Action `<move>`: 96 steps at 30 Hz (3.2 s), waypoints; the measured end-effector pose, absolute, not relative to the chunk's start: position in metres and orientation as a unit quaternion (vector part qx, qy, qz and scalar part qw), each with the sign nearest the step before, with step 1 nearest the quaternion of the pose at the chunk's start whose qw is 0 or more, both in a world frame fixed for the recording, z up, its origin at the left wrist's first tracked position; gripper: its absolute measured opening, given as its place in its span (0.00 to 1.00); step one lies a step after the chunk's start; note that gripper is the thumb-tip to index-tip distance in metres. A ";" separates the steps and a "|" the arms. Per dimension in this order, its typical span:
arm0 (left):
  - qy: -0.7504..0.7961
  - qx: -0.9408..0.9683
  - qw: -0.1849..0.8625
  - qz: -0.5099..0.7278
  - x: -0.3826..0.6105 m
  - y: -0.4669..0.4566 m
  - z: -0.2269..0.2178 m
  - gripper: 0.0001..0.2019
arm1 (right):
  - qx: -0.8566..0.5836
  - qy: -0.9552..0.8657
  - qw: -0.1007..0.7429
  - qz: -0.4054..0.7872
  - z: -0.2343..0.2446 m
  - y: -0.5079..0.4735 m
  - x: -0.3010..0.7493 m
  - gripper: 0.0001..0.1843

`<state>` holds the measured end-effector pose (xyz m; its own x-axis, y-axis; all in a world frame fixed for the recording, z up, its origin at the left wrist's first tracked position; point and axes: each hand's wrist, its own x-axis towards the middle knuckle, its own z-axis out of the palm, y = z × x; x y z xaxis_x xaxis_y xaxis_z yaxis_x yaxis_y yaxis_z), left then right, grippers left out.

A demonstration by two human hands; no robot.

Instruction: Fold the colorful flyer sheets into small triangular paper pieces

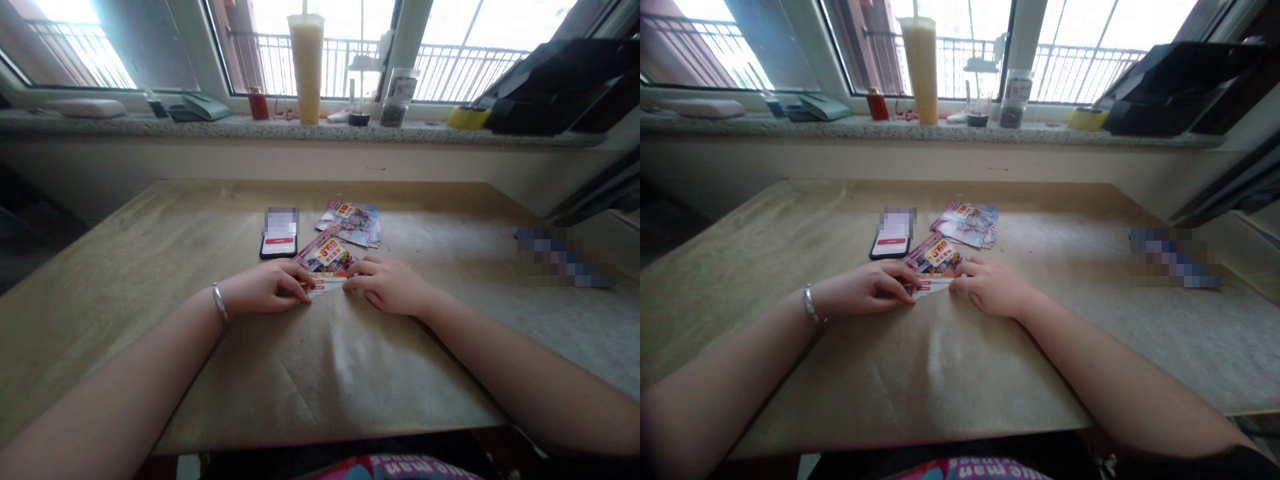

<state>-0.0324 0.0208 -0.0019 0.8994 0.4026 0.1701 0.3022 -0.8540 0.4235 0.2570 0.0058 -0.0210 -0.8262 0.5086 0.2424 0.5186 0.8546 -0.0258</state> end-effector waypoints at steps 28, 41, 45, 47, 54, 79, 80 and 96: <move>0.226 0.926 0.279 0.121 -0.040 0.025 -0.003 0.12 | -0.352 -0.931 0.096 -0.013 -0.012 0.021 0.298 0.16; 0.277 0.943 0.103 0.151 -0.014 0.011 -0.017 0.14 | -0.489 -0.835 0.224 0.112 -0.027 0.015 0.273 0.15; 0.258 0.954 0.048 0.147 -0.013 0.011 -0.020 0.14 | -0.495 -0.814 0.255 0.164 -0.029 0.014 0.269 0.09; 0.243 0.957 0.034 0.152 -0.012 0.011 -0.019 0.14 | -0.495 -0.807 0.263 0.184 -0.029 0.014 0.270 0.05; 0.224 0.961 0.042 0.159 -0.010 0.012 -0.019 0.14 | -0.484 -0.792 0.290 0.234 -0.032 0.014 0.272 0.13; 0.186 0.972 0.004 0.145 -0.012 0.013 -0.016 0.14 | -0.513 -0.696 0.376 0.333 -0.036 0.012 0.267 0.28; 0.191 0.971 0.002 0.145 -0.012 0.013 -0.016 0.14 | -0.520 -0.690 0.370 0.341 -0.037 0.013 0.268 0.28; 0.265 0.949 -0.052 0.162 -0.013 0.010 -0.017 0.14 | -0.553 -0.636 0.320 0.432 -0.028 0.011 0.263 0.17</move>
<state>-0.0132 0.0099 -0.0172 0.8067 0.4861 0.3360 0.5202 -0.8540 -0.0134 0.2625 0.0111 -0.0280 -0.1827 0.9806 -0.0707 0.4266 0.0143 -0.9043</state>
